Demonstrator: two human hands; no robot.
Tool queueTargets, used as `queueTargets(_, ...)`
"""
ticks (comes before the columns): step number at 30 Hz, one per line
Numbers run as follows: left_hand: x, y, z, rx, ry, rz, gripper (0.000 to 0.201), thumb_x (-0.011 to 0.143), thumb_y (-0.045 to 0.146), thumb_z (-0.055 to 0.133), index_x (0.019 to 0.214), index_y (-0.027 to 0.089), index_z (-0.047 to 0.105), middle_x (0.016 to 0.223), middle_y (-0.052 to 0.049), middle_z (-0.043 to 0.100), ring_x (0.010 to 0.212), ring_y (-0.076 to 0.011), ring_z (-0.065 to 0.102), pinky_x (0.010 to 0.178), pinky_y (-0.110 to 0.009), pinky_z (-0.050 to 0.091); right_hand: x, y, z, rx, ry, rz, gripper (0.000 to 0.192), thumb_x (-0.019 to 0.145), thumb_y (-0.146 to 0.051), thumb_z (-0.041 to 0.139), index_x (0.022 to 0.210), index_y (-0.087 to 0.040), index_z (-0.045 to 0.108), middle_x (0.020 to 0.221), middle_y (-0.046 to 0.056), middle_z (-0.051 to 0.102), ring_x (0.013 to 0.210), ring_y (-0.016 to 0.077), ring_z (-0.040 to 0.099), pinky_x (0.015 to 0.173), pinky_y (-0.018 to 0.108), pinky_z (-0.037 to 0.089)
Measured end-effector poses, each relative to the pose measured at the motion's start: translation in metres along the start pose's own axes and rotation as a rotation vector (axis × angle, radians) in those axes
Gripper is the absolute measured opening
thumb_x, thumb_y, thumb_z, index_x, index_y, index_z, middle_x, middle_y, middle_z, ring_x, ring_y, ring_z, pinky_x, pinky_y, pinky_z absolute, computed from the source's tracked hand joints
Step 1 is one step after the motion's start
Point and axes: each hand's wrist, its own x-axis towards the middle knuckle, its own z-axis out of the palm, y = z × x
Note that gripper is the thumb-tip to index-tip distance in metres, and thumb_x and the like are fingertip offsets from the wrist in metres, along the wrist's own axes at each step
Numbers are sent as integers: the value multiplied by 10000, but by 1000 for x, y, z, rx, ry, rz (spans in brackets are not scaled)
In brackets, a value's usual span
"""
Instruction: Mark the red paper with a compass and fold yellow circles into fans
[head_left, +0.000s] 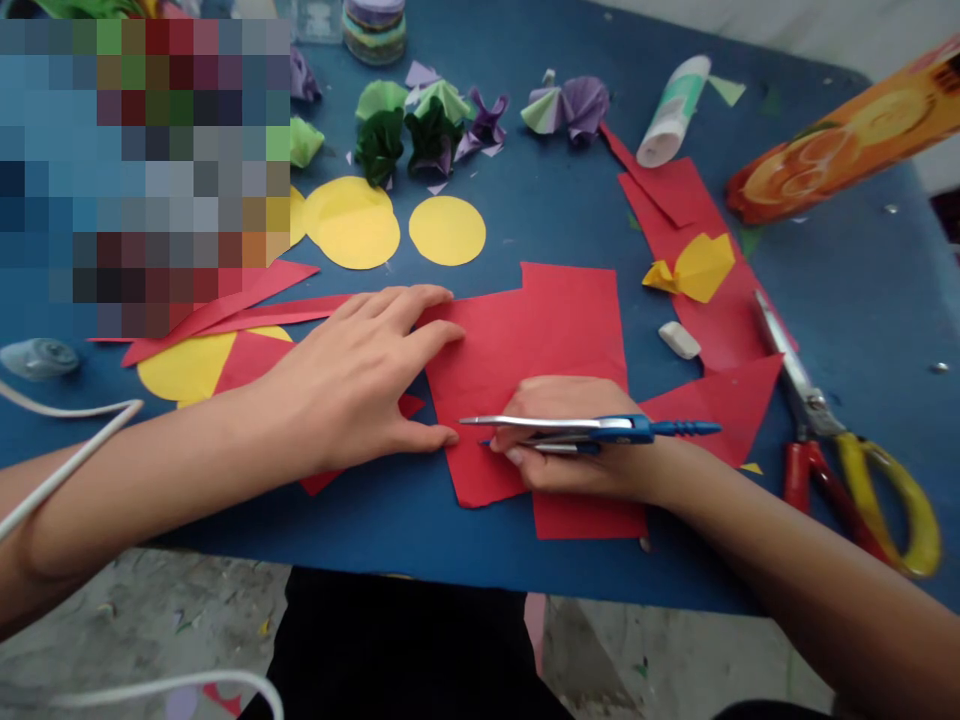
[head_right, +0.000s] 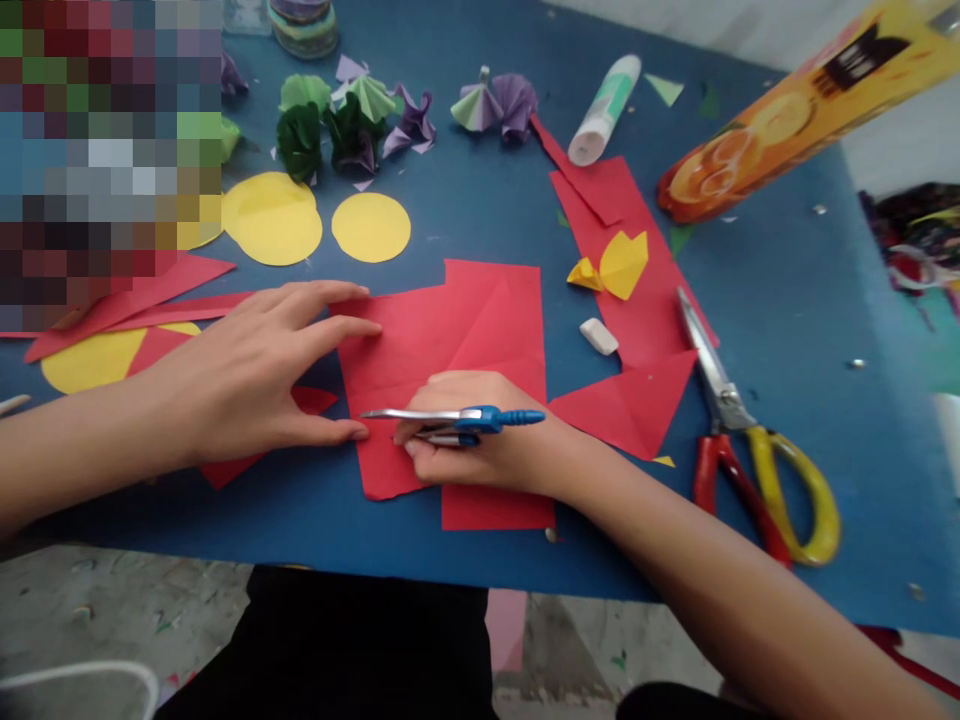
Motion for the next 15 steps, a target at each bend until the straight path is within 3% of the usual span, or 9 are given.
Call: queueTargets(15,0,0,1,11,3,-2,635,716,541,639,1197,145,519,1391,-158,413,1256,-331,410,1013,-466,340,-2,3,0,59,-9,-1,146,734,-96,523,732,-207,618,717,-5,676,662,128,618,652,253,490)
